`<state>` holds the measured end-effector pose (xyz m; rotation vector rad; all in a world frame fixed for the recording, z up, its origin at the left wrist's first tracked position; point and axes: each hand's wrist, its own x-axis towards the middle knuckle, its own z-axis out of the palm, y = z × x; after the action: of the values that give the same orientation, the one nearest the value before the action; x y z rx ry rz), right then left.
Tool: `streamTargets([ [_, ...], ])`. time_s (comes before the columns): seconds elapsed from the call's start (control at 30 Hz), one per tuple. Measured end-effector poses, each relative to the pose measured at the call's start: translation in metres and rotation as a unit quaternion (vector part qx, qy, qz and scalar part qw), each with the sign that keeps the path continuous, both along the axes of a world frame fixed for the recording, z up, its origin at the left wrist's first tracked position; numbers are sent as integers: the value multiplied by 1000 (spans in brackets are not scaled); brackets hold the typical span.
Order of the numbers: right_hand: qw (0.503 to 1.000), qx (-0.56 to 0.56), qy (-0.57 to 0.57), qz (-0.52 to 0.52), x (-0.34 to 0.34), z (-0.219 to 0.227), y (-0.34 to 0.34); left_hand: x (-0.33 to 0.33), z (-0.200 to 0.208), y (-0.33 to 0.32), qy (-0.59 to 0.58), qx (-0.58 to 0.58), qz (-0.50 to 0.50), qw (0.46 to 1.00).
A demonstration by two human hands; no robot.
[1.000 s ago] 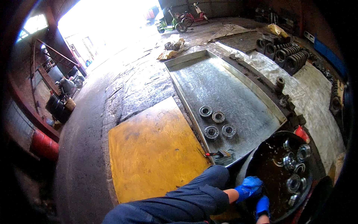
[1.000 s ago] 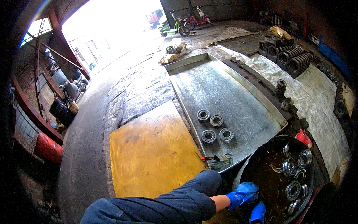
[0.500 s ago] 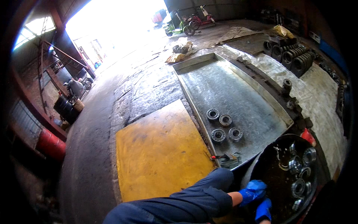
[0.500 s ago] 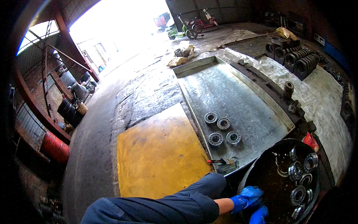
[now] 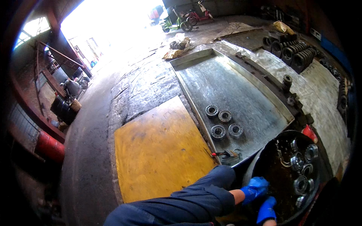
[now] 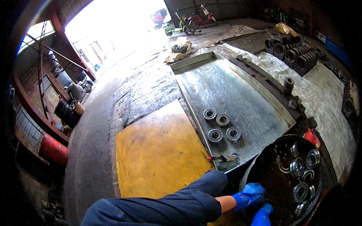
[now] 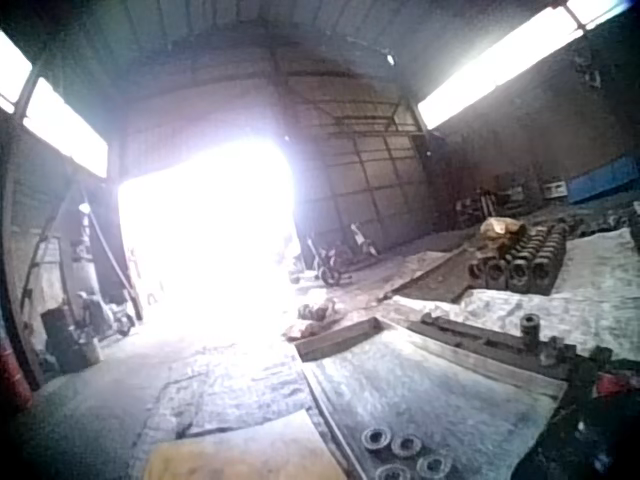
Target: The person repeatedly dips ball bearings into a dark liquid in a bucket, rubs them with gloved hands, and places them onto a metal tray. The process is repeated for multiple bearings throughout the clip.
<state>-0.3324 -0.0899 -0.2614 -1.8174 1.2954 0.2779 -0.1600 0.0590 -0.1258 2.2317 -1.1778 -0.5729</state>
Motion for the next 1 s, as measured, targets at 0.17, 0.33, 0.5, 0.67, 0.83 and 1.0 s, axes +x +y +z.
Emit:
streamTargets([
  [0.17, 1000, -5, 4, -1, -2, 3, 2, -3, 9, -2, 25, 6, 11, 1000],
  [0.33, 1000, -9, 4, 8, 1, 7, 8, -4, -9, -3, -33, -44, 31, 998],
  [0.5, 1000, -19, 11, 4, 4, 13, 12, -4, -11, -5, -14, -42, 24, 999],
  [0.67, 1000, -17, 10, 17, 12, 17, 15, 6, -26, -2, -22, -67, -17, 997],
  [0.83, 999, -38, 32, 7, -1, 29, 5, -4, -34, -8, -24, -92, -18, 995],
  [1.0, 999, -31, 28, 20, 11, 28, 4, -6, -25, -2, -21, -121, 39, 992],
])
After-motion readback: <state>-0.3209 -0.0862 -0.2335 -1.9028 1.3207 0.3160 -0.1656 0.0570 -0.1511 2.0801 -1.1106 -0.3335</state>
